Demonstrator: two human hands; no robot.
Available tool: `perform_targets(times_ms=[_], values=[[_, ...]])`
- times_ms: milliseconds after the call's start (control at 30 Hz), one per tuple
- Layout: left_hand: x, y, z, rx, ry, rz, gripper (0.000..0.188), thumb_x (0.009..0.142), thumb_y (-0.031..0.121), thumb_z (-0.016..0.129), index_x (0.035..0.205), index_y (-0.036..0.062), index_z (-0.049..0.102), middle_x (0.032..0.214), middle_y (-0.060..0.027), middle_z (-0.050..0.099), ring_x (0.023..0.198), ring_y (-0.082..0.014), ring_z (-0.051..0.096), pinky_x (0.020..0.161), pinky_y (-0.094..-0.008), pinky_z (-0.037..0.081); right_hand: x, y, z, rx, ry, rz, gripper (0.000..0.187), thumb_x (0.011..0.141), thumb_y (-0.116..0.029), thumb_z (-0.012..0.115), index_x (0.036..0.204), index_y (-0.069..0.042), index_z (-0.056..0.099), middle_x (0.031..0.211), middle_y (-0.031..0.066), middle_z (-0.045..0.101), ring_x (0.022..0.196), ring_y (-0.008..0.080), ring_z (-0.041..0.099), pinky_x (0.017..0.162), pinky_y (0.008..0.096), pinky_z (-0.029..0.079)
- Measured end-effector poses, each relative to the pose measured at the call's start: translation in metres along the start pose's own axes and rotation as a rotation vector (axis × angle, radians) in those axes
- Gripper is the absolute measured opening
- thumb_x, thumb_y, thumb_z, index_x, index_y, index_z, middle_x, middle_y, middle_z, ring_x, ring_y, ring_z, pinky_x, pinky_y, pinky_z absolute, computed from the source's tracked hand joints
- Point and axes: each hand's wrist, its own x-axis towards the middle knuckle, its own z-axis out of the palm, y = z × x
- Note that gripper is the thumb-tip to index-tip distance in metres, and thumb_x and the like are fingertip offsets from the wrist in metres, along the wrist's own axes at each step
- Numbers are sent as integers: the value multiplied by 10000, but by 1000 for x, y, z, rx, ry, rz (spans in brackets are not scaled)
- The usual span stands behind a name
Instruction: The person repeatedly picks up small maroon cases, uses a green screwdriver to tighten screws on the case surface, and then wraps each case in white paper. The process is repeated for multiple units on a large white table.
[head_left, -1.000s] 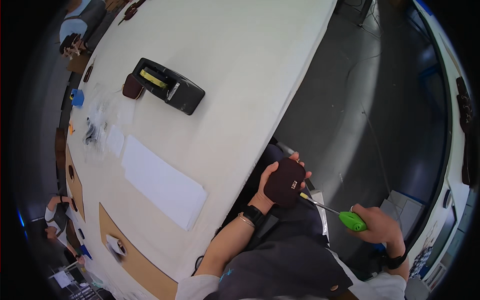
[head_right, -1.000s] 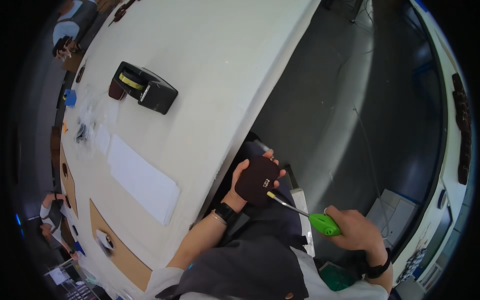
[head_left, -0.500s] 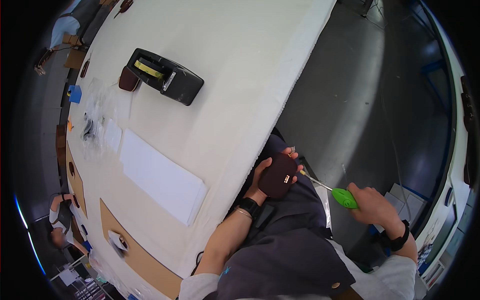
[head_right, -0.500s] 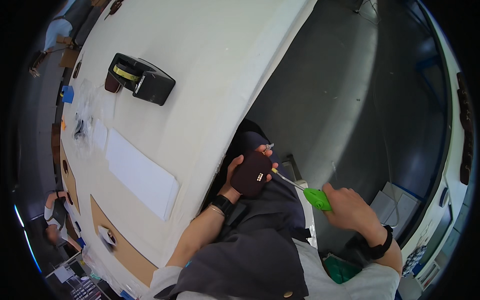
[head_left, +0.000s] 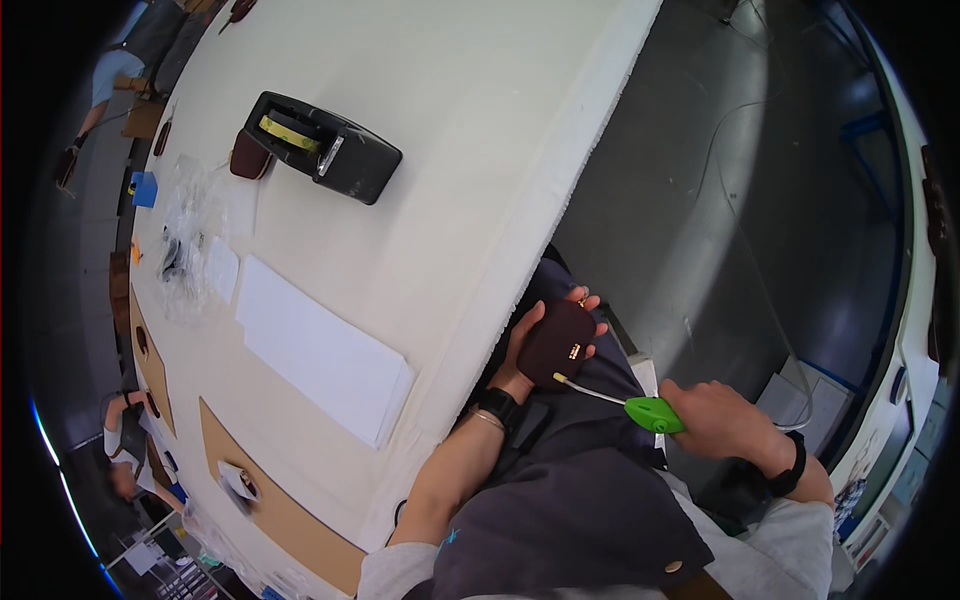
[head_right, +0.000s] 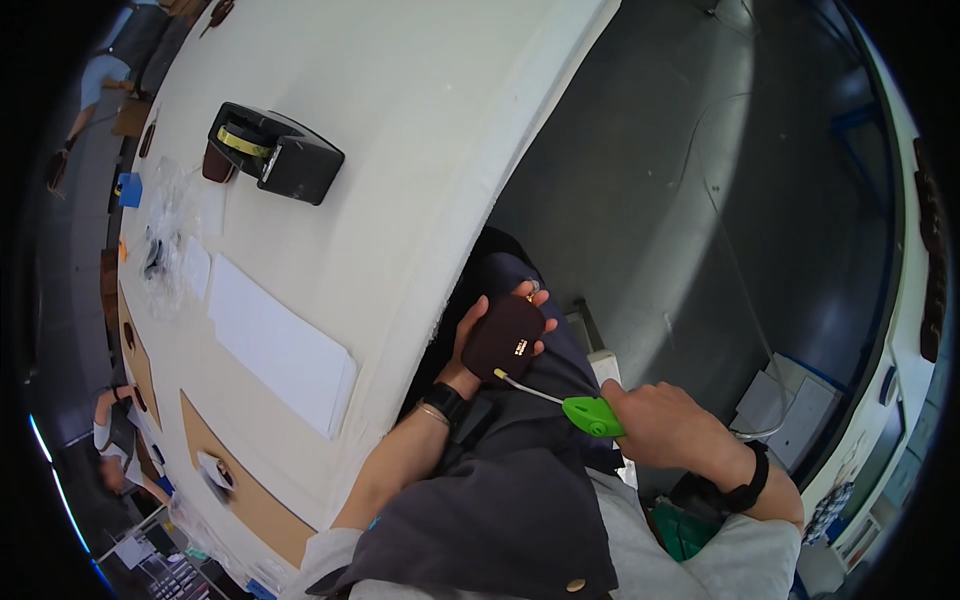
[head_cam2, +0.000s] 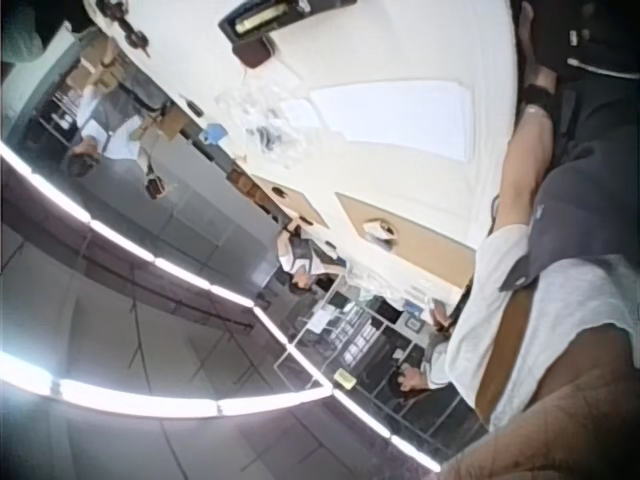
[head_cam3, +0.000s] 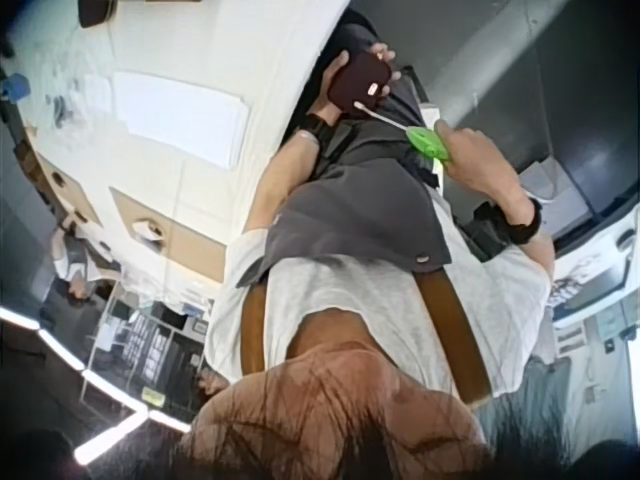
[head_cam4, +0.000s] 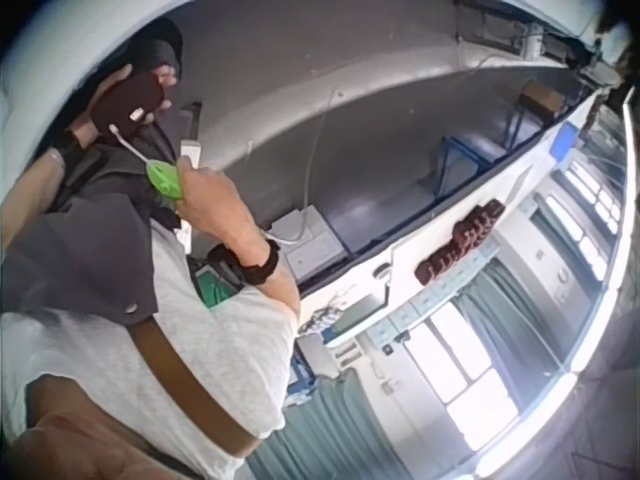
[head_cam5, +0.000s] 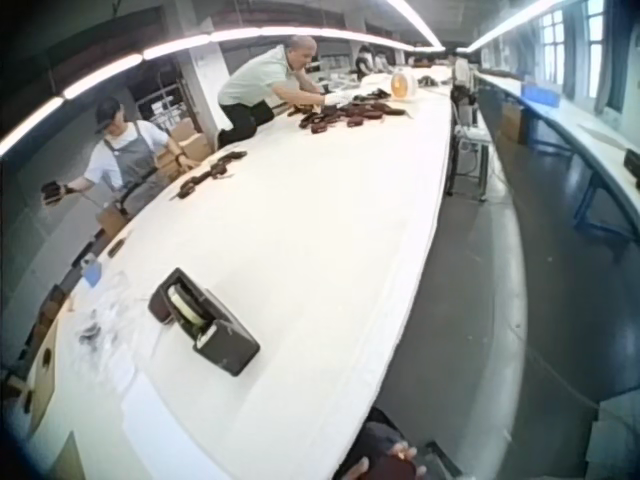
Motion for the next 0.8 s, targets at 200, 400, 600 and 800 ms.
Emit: perform_targets(times_ms=[200,400,600,800], values=[[0,0,-4,-7,0,-3,647,927,448,557,1434,91,373,1498,-116,360,1312,-429,407,970,-530,466,2,-4,10,-48,-62,-34,340,735,-72,638,1025,17,484,740,221,647,746,428,650,682,501,511],[-2,0,-2,-110,-66,-3,657,928,454,553,1444,96,360,1526,-110,315,1346,-425,358,1024,-571,410,-6,14,16,-3,-10,89,323,744,-79,641,1015,16,492,746,228,647,752,430,648,692,507,507],[-5,-1,-3,2,-33,-17,694,926,454,552,1471,98,311,1534,-123,297,1359,-433,339,1055,-586,376,-8,26,14,9,222,186,286,758,-83,633,989,6,490,742,246,636,760,445,635,707,517,496],[-4,0,4,82,-31,-48,703,922,437,552,1473,78,303,1532,-136,297,1348,-441,358,1047,-581,394,2,22,14,31,276,142,291,774,-108,635,994,13,487,741,253,633,744,447,633,688,514,499]])
